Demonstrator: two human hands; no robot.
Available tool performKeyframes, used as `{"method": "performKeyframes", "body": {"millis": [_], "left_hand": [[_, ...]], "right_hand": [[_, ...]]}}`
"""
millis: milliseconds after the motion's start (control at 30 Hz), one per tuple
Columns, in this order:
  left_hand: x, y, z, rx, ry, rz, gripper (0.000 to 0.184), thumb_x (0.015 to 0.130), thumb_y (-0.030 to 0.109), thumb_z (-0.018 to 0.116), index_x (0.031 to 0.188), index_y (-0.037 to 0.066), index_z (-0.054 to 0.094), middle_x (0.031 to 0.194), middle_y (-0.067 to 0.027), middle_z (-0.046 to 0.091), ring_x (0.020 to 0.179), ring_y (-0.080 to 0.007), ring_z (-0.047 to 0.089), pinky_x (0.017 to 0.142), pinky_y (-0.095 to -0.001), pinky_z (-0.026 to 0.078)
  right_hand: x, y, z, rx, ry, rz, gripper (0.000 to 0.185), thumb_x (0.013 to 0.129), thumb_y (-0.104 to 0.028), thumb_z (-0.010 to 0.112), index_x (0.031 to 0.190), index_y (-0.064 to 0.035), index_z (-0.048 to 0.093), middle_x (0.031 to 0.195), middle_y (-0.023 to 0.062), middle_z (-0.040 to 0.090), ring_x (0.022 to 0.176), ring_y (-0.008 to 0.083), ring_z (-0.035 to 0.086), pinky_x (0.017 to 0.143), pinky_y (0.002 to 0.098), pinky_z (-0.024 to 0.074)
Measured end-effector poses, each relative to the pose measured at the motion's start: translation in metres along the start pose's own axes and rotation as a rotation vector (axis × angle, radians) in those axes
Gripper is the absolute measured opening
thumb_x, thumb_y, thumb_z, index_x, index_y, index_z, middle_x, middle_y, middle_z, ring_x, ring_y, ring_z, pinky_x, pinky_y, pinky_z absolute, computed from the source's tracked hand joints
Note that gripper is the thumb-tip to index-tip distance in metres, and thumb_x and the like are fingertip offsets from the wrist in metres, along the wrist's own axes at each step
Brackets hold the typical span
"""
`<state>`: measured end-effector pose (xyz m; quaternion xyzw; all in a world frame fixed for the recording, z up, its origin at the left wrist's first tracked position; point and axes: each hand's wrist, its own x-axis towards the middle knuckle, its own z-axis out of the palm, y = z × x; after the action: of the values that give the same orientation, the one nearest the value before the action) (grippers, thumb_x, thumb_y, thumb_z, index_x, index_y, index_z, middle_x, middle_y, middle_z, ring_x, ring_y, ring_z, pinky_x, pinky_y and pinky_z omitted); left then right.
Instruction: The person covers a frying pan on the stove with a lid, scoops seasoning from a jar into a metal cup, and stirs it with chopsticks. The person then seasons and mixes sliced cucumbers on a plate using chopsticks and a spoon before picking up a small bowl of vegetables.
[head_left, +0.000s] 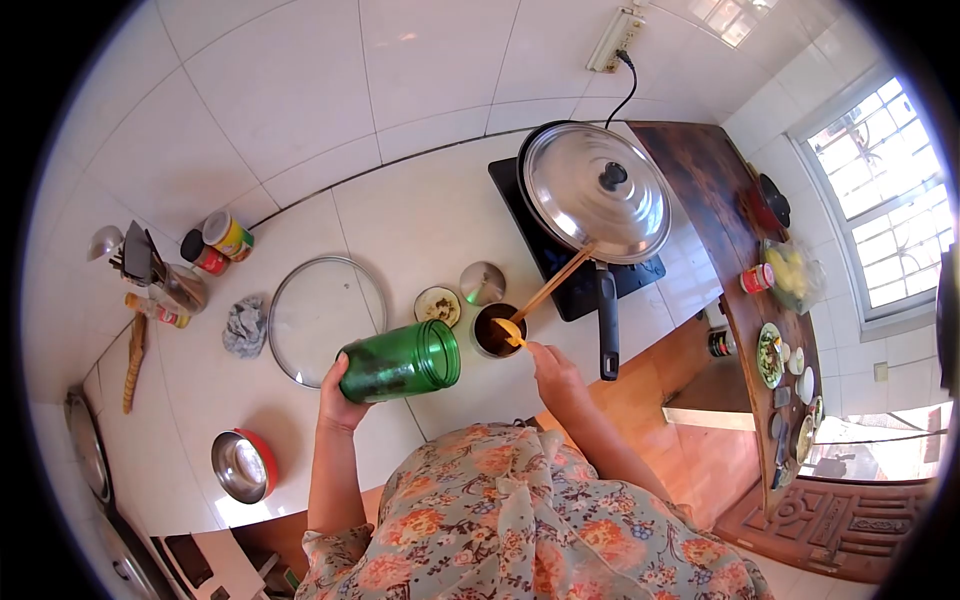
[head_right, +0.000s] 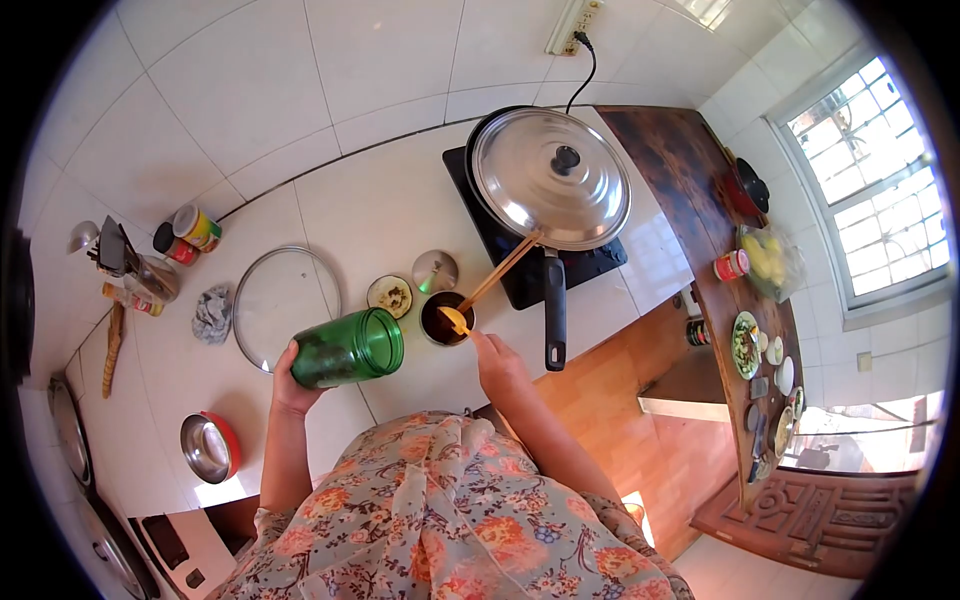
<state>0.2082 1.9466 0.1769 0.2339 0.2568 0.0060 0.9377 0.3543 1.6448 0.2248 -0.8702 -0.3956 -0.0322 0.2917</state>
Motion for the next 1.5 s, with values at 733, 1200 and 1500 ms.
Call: {"method": "performKeyframes", "body": {"millis": [733, 1200, 1500], "left_hand": [[-0.003, -0.011, 0.015, -0.031, -0.057, -0.039, 0.061, 0.072, 0.048, 0.056, 0.118, 0.01, 0.046, 0.112, -0.0109, 0.054, 0.101, -0.0307, 0.052, 0.08, -0.0479, 0.042], [-0.004, -0.037, 0.004, -0.167, -0.148, -0.06, 0.063, 0.076, 0.052, 0.05, 0.123, 0.011, 0.042, 0.121, -0.0109, 0.048, 0.11, -0.0311, 0.046, 0.084, -0.0512, 0.041], [-0.033, -0.045, -0.017, -0.163, -0.089, -0.127, 0.069, 0.077, 0.063, 0.039, 0.126, 0.014, 0.04, 0.128, -0.0098, 0.041, 0.115, -0.0315, 0.041, 0.086, -0.0522, 0.039]], "right_hand": [[0.03, -0.029, -0.041, 1.004, -0.092, 0.602, 0.019, 0.083, 0.0, 0.044, 0.099, 0.0016, 0.055, 0.077, 0.0087, 0.058, 0.054, 0.0088, 0.052, 0.047, 0.0212, 0.0396], [0.042, -0.035, -0.006, 0.71, -0.083, 0.227, 0.018, 0.087, -0.014, 0.049, 0.101, -0.0029, 0.052, 0.084, 0.0086, 0.054, 0.068, 0.0152, 0.054, 0.059, 0.0265, 0.0446], [0.056, -0.073, 0.008, 0.982, -0.877, 0.266, 0.067, 0.083, -0.01, 0.055, 0.136, -0.0051, 0.014, 0.083, 0.01, 0.057, 0.067, 0.0134, 0.057, 0.058, 0.0242, 0.0458]]}}
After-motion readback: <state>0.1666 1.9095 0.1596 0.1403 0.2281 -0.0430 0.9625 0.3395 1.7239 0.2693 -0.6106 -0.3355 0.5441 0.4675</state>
